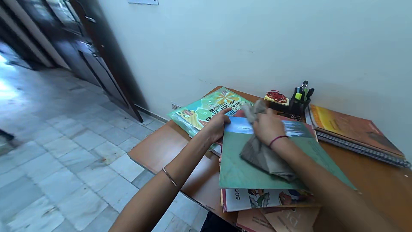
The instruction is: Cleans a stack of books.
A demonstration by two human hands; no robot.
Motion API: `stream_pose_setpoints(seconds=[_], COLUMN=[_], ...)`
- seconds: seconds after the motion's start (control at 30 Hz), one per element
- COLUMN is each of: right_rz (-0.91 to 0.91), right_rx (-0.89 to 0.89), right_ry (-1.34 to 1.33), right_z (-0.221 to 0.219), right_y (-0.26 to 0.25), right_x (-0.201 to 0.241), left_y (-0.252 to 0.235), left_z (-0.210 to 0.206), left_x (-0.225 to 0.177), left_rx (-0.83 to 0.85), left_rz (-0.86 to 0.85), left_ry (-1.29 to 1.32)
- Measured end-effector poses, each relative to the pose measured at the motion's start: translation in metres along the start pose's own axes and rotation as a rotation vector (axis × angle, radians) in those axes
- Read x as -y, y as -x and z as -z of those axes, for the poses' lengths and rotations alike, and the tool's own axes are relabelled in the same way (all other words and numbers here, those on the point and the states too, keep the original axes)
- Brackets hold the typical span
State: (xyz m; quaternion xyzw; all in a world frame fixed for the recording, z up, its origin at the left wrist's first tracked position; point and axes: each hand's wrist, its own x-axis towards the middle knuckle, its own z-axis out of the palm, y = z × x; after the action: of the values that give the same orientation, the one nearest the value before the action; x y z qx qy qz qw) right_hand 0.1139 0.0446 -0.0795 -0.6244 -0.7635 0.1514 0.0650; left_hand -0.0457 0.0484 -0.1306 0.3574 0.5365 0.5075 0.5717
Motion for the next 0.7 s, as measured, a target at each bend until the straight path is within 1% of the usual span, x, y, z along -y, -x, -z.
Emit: stream_pose_setpoints(seconds=[0.07,0.13,0.17,0.23,0.3,0.37,0.43,0.57,0.63,0.7], right_rz=[0.122,0.209,0.228,0.25,0.229,0.169,0.062,-0.157,-0.24,-0.284], right_rx=[0.036,0.042,0.047,0.043,0.029,0.01,-0.04,-0.18,-0.188,-0.197], right_ry=[0.009,0.066,0.101,0.116,0.113,0.11,0.126,0.14,0.146,0.161], right_z=[-0.009,-0.017,-0.019,-0.021,-0.017,-0.009,0.001,0.014,0.018,0.018], right_y=[0.009,0.018,0.02,0.019,0.014,0.011,0.01,0.014,0.019,0.026], right_x=[0.029,0.048,0.051,0.042,0.02,-0.009,-0.046,-0.126,-0.146,-0.146], left_y=[0.002,0.002,0.002,0.004,0.004,0.003,0.003,0.005,0.004,0.003], left_z=[0.0,-0.001,0.0,0.002,0.002,0.002,0.002,0.0,-0.001,-0.002], left_x=[0.001,0.004,0.005,0.005,0.003,0.003,0.004,0.003,0.003,0.004], left_rx=[-0.002,-0.029,-0.027,-0.025,-0.013,-0.02,-0.037,-0.02,-0.015,-0.023], left_rz=[-0.027,-0.074,-0.081,-0.072,-0.04,-0.015,-0.024,-0.052,-0.052,-0.047], left_ry=[0.043,0.137,0.178,0.182,0.141,0.103,0.08,0.078,0.058,0.017])
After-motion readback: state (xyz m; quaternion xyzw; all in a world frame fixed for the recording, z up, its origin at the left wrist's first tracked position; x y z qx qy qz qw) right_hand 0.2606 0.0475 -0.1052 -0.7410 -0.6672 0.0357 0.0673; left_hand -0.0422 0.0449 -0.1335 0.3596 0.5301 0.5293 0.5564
